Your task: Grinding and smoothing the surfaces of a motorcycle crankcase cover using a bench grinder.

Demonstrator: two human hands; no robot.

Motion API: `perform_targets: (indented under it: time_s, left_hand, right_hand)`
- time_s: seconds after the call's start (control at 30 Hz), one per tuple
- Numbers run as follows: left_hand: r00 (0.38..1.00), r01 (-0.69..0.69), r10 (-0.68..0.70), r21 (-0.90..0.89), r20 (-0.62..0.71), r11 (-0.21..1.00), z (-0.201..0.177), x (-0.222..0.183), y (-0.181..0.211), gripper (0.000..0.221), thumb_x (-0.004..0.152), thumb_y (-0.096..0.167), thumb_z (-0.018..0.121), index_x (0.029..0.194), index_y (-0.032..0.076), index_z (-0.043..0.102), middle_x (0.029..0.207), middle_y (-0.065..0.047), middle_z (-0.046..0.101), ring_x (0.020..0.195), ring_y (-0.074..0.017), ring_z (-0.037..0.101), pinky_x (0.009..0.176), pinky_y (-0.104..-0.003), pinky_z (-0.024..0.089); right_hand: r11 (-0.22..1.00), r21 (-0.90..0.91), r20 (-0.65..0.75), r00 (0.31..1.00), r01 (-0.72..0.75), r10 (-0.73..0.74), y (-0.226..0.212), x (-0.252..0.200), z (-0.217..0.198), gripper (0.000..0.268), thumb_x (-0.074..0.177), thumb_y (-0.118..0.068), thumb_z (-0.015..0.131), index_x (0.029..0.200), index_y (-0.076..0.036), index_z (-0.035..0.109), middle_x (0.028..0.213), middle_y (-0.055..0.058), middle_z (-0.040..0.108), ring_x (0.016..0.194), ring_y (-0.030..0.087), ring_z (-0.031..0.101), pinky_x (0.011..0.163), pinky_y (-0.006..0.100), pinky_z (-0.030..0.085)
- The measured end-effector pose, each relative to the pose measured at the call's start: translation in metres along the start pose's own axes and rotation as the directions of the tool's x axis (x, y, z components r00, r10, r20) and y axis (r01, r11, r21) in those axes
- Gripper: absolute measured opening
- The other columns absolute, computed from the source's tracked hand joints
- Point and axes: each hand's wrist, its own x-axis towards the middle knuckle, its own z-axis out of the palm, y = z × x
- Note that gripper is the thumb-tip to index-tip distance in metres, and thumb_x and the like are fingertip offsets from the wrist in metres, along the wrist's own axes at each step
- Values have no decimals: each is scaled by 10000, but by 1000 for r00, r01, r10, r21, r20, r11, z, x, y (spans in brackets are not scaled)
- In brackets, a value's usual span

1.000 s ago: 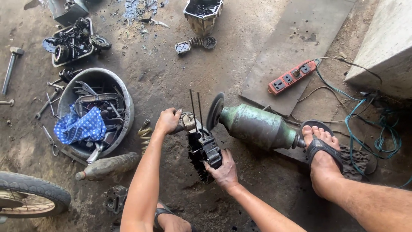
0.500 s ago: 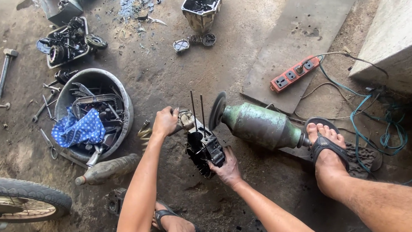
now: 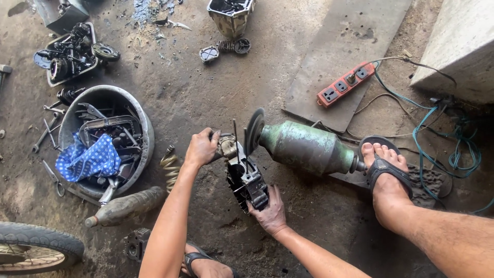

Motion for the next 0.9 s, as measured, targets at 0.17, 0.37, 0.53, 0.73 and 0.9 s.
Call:
perform_targets:
  time_s: [0.17,0.37,0.53,0.73,0.9]
  left_hand:
    - [991,111,-111,0,-70,994,-12,4,-15,390,870,375,449,875,30,629,832,-224,640,884,-373,604,736,-463,482]
    - [980,182,-178,43,-86,982,10,42,-81,390,857,387,461,856,43,645,827,-217,643,883,-360,609,731,-468,483]
    - [967,247,-244,34,-79,968,9,38,-80,401,862,372,440,883,26,642,861,-238,637,921,-380,592,766,-479,471]
    - [966,254,-253,17,-59,967,8,35,-70,410,858,368,439,896,11,638,884,-249,631,940,-390,582,785,-485,462]
    - [972,227,-229,-39,-49,973,7,24,-62,398,861,355,431,876,15,638,857,-241,635,938,-391,578,770,-490,456]
  right_hand:
    - [997,68,105,994,25,-32,2,25,5,584,582,-377,770,1005,-67,514,872,136,517,839,340,577,741,437,494]
    - [992,117,211,977,-40,15,-24,46,-7,561,606,-379,768,956,-9,532,822,174,505,765,370,562,666,457,473]
    - [981,174,261,965,-83,35,-10,58,-4,520,594,-334,786,966,-43,566,822,142,507,767,319,549,662,402,449]
    - [981,149,296,952,-125,77,-5,60,-5,532,604,-337,784,997,-52,566,838,139,512,785,305,544,678,391,446]
    - [993,67,293,953,-96,72,-14,63,-16,577,585,-365,785,1026,-76,548,848,137,500,805,319,550,675,395,456]
